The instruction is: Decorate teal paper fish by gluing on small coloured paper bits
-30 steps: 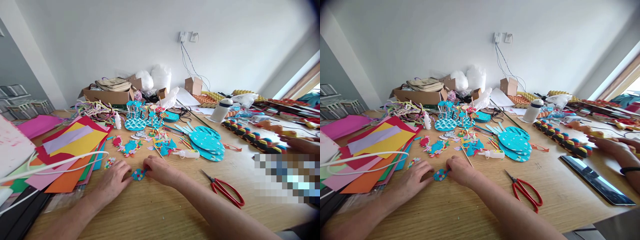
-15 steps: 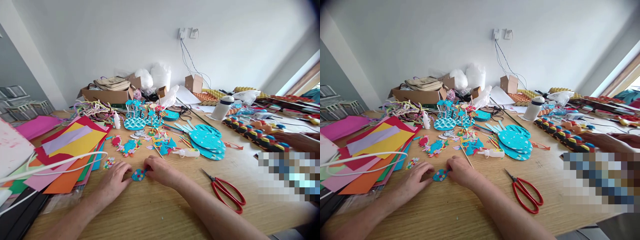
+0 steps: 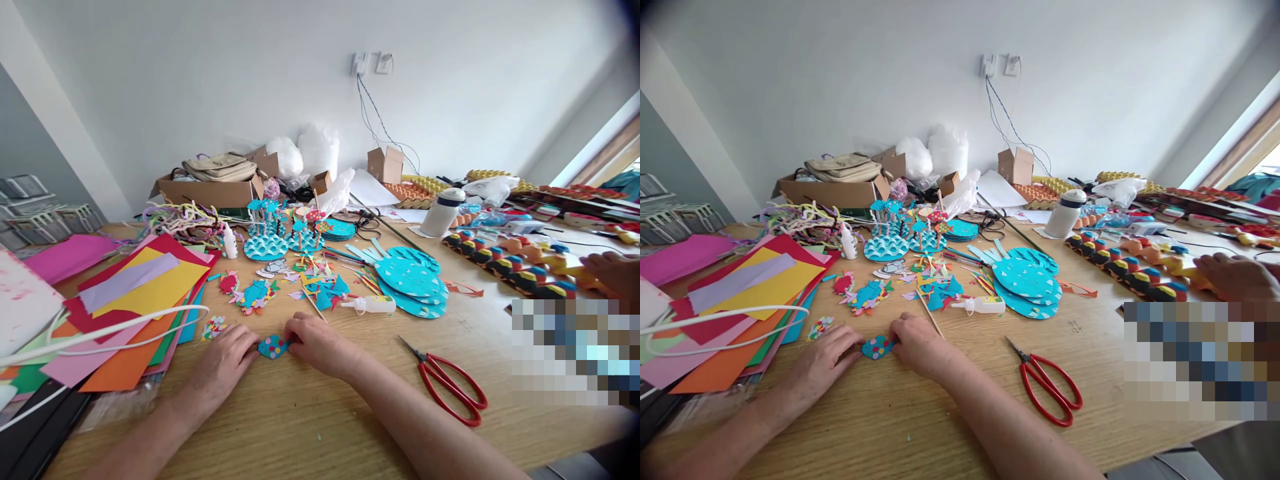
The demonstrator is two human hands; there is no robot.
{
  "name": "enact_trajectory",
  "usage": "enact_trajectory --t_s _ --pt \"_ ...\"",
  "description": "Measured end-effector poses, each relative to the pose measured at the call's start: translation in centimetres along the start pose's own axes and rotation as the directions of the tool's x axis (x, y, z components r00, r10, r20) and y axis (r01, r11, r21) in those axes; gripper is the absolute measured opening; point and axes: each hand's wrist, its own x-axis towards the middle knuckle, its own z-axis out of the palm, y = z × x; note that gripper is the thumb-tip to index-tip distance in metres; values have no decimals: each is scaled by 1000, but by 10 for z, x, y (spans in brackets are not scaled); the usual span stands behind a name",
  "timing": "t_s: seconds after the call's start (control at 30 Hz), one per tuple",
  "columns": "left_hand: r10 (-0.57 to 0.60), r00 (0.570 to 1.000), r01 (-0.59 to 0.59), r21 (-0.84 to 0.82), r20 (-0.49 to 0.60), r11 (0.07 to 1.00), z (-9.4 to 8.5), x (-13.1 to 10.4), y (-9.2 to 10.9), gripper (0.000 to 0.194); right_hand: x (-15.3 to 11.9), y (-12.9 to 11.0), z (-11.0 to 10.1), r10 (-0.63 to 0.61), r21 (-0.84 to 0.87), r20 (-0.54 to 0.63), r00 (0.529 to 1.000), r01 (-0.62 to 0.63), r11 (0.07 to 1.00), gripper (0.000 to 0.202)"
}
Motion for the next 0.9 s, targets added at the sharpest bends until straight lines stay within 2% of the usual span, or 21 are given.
enact_trajectory --t_s 0.23,0.4,0.6,0.67,0.73,0.9 --pt "-130 991 132 -90 28 987 -2 6 12 12 -1 1 1 -11 4 -10 1000 11 1000 20" --pt "-200 978 209 -187 65 960 -2 9 14 15 0 2 3 -10 7 -8 1000 10 1000 18" --pt "-368 919 393 -310 139 866 -10 13 9 23 -3 1 -7 21 8 25 999 -21 1000 22" --pt "-405 897 442 -360 177 821 -12 13 8 25 -4 1 -9 18 6 40 999 -18 1000 23" --pt "-423 868 496 -444 260 746 -15 12 11 28 -4 1 -10 14 1 47 999 -14 1000 23" --pt "-418 804 591 -646 423 483 -27 5 30 42 -4 1 -10 14 -11 53 999 -13 1000 21"
